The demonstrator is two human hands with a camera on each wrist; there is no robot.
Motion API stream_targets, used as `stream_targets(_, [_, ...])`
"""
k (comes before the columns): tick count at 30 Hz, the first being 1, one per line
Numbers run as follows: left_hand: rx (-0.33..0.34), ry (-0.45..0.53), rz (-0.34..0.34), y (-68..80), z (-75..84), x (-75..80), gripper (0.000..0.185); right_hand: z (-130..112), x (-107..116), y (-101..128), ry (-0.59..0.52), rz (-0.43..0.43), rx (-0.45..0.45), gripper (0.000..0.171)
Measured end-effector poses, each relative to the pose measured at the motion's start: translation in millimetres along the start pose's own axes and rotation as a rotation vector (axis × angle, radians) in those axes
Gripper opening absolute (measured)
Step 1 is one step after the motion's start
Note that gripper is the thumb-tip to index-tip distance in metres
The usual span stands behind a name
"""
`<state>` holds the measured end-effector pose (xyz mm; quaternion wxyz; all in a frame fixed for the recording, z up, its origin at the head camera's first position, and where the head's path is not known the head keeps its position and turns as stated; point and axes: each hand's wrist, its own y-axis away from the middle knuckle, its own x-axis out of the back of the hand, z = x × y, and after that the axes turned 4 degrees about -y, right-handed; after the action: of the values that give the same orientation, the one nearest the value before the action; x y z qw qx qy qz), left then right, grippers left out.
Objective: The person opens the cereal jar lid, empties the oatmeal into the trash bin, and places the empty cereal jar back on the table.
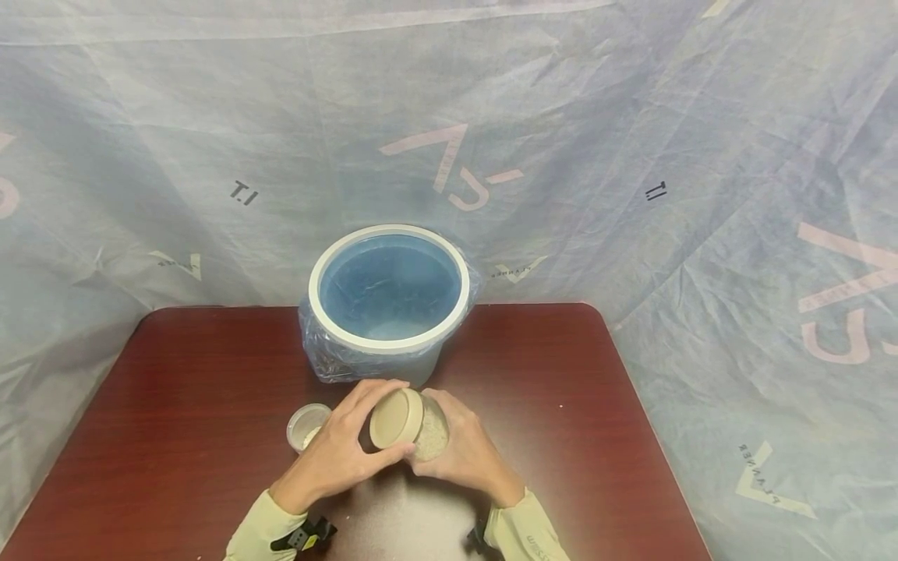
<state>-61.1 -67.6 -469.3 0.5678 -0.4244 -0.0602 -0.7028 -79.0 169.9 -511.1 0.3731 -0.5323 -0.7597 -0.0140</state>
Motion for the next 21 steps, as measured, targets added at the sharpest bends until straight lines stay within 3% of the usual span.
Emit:
stream_targets(11, [0.078, -0.19, 0.113, -6.9, 5.6, -12.7, 0.069, -5, -2, -4, 0.001, 0.004, -0.014, 0.092])
stream_targets(21, [0.153, -0.271, 0.171, -8.6, 12.3, -17.3, 0.058, -5, -6, -5, 0.02, 0.01, 0.005, 0.094])
